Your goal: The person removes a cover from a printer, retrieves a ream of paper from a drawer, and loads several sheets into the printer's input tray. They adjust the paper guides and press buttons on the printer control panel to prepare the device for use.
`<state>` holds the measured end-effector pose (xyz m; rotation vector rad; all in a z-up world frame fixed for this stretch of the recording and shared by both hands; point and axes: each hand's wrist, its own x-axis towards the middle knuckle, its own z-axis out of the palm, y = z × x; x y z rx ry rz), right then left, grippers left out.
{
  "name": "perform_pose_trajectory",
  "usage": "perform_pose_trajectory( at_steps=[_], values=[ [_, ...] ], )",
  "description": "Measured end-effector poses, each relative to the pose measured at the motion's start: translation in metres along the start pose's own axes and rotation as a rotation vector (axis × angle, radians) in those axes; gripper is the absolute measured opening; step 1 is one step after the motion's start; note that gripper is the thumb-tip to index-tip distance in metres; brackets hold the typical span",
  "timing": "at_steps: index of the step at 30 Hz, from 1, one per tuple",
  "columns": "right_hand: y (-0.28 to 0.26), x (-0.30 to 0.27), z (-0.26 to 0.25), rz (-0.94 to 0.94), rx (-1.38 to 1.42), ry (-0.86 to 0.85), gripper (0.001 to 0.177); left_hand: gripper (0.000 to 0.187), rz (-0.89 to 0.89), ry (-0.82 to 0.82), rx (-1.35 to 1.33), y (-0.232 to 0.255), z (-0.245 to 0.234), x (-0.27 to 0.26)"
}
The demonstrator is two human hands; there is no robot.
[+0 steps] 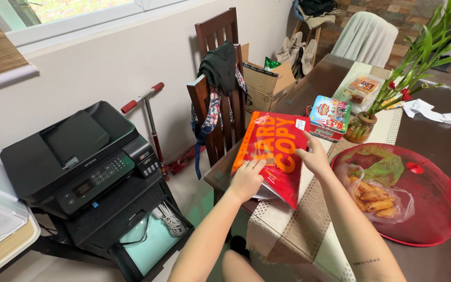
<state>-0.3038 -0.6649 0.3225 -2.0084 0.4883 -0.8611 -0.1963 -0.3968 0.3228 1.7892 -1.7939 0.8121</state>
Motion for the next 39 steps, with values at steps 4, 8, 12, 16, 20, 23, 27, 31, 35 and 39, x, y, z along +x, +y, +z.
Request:
perform_pose_trajectory(
  at_steps=[4,8,12,16,20,23,27,31,35,39],
  values=[
    [-0.096,-0.011,0.017,-0.191,-0.033,-0.242,0.065,0.009,0.091,0.089,-0.104,-0.002,-0.046,-0.005],
    [-0.168,-0.015,0.055,-0.261,0.067,-0.631,0.059,0.028,-0.014,0.006,-0.381,-0.021,-0.120,-0.021],
    [-0.203,0.017,0.112,-0.146,0.378,-1.105,0.070,0.021,-0.274,0.035,-0.539,-0.073,-0.188,-0.022],
    [-0.208,0.078,0.175,-0.160,0.453,-1.251,0.081,0.017,-0.646,0.004,-0.521,-0.181,-0.238,0.001],
    [-0.208,0.132,0.243,0.185,0.599,-1.017,0.092,0.023,-0.777,0.040,-0.465,-0.255,-0.278,0.007],
    [-0.206,0.152,0.270,0.130,0.791,-1.169,0.090,0.026,-1.127,-0.114,-0.399,-0.286,-0.303,-0.014],
    [-0.250,0.153,0.298,-0.304,0.339,-1.171,0.061,0.032,-0.970,-0.030,-0.275,-0.298,-0.344,-0.037],
    [-0.283,0.098,0.341,-0.022,0.194,-0.930,0.046,0.033,-1.098,-0.106,-0.007,-0.292,-0.358,-0.064],
    [-0.296,0.061,0.368,0.131,0.244,-0.794,0.040,0.032,-0.888,0.189,0.510,-0.288,-0.357,-0.104],
    [-0.300,0.054,0.387,0.132,0.408,-0.763,0.036,0.088,-1.103,0.497,0.162,-0.292,-0.354,-0.152]
  ],
)
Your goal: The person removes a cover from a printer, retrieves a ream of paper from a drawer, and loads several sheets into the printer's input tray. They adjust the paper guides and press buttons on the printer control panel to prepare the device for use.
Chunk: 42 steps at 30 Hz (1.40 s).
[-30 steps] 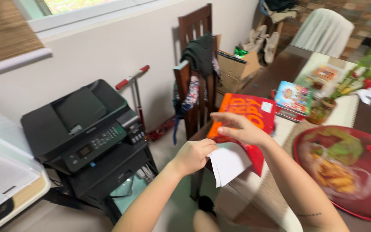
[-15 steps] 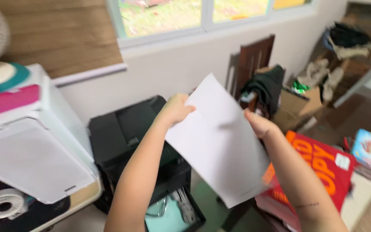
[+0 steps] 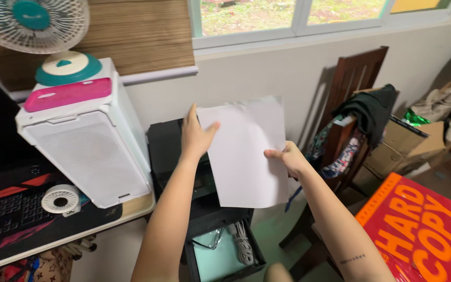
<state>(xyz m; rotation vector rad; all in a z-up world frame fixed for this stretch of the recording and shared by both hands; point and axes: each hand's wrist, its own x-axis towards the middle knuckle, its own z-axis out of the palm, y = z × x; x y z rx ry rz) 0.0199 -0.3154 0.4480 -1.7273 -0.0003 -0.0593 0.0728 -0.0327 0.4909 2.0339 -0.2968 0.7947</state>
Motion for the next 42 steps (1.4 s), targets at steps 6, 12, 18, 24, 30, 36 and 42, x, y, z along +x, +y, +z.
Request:
perform_pose_trajectory(
  at_steps=[6,12,18,24,30,36,42],
  values=[
    [0.012,0.041,0.023,-0.055,0.126,-0.009,0.029,0.069,-0.390,-0.305,-0.643,-0.057,0.005,-0.016],
    [-0.001,0.115,0.060,-0.417,0.133,0.148,0.016,0.036,-0.009,-0.180,-0.538,-0.065,0.007,0.050],
    [-0.011,0.178,0.081,-0.478,0.238,0.033,0.018,0.038,0.084,-0.149,-0.620,-0.092,0.008,0.101],
    [0.025,0.195,0.091,-0.338,0.237,-0.080,0.026,0.041,-0.278,-0.172,-0.758,-0.153,0.023,0.074],
    [0.026,0.205,0.097,-0.275,0.147,0.071,0.023,0.033,-0.252,-0.096,-0.669,-0.158,0.036,0.072],
    [-0.034,0.163,0.103,-0.608,0.137,0.099,0.065,0.034,-0.244,-0.128,-0.706,-0.147,0.024,0.072],
    [-0.114,0.094,0.121,-1.255,-0.760,0.578,0.081,0.029,-0.239,-0.155,-0.583,-0.135,0.028,0.062]
  ],
)
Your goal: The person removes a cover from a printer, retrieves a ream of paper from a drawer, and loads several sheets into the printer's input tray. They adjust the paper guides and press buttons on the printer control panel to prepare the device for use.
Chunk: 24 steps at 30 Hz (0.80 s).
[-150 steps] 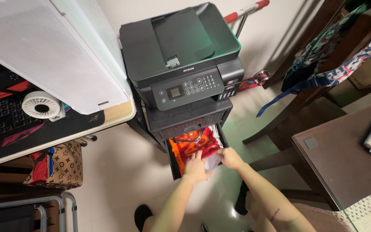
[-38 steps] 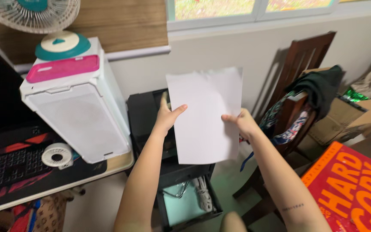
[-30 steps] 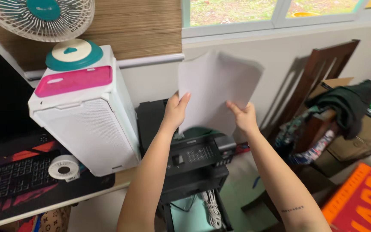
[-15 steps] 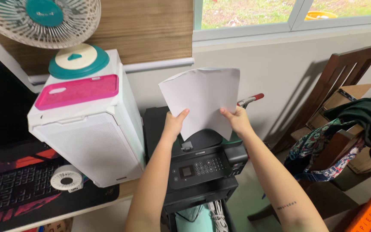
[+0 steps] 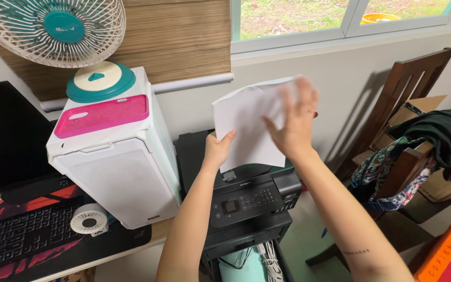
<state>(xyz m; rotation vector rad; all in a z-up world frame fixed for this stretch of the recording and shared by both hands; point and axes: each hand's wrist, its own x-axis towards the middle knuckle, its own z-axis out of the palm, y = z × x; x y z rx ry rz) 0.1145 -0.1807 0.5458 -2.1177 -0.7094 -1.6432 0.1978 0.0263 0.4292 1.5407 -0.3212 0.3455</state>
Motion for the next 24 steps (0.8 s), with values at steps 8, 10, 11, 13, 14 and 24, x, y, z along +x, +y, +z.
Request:
perform_pose_trajectory(
  at_steps=[8,10,11,13,14,24],
  values=[
    [0.000,0.076,-0.010,-0.241,-0.032,-0.453,0.022,0.028,0.074,-0.161,0.081,0.010,0.015,0.004],
    [0.021,0.075,-0.013,-0.164,-0.008,-0.544,0.021,0.028,0.172,-0.155,0.074,0.012,0.015,0.005],
    [0.034,0.075,-0.016,-0.124,0.002,-0.589,0.021,0.029,0.222,-0.153,0.071,0.014,0.015,0.008],
    [0.064,0.071,-0.026,-0.127,0.010,-0.595,0.018,0.035,0.429,-0.099,0.063,0.017,0.013,0.008],
    [0.079,0.067,-0.034,-0.126,0.016,-0.598,0.017,0.039,0.531,-0.075,0.062,0.020,0.011,0.008],
    [0.089,-0.080,-0.027,0.614,0.727,-0.341,0.086,0.041,0.432,0.254,0.495,0.060,0.063,0.008]
  ],
)
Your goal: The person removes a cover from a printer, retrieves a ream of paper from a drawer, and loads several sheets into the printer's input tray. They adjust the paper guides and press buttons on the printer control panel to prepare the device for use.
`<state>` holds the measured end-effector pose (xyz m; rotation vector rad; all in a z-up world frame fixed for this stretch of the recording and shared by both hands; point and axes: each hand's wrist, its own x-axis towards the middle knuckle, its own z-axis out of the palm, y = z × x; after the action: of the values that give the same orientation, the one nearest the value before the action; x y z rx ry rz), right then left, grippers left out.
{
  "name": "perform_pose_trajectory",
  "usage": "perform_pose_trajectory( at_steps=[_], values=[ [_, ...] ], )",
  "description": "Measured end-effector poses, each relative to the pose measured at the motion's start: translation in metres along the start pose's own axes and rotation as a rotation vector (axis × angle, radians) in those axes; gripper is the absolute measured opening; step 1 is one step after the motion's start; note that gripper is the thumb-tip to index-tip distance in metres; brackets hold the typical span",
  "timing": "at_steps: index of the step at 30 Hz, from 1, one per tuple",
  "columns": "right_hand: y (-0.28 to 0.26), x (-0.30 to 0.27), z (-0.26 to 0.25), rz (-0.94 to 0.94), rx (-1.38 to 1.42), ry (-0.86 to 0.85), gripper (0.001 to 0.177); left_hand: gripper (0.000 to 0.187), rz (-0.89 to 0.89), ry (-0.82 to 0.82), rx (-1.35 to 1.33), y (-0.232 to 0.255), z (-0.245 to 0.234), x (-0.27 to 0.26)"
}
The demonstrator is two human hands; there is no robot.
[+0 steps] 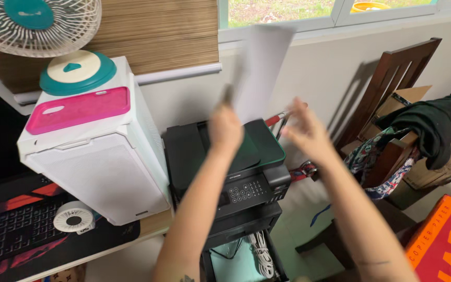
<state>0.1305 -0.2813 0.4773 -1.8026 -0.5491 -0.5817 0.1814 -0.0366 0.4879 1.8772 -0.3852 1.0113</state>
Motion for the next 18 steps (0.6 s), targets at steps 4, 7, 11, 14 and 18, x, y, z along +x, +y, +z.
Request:
perform_pose_trajectory(
  at_steps=[4,7,11,14,18],
  values=[
    [0.060,-0.057,0.045,0.298,0.874,0.052,0.067,0.072,0.313,-0.303,0.059,0.041,0.063,-0.079],
    [0.105,-0.098,0.047,0.642,1.075,0.507,0.050,0.055,0.383,-0.578,0.348,0.052,0.091,-0.141],
    [0.159,-0.144,0.026,0.935,0.936,0.698,0.035,0.051,0.420,-0.968,0.086,0.021,0.086,-0.164],
    [0.189,-0.169,0.014,0.952,0.788,0.682,0.033,0.054,0.353,-0.675,0.049,-0.008,0.052,-0.157],
    [0.216,-0.182,-0.011,0.862,0.567,0.732,0.038,0.023,0.121,-0.563,0.553,-0.043,-0.006,-0.135]
  ],
)
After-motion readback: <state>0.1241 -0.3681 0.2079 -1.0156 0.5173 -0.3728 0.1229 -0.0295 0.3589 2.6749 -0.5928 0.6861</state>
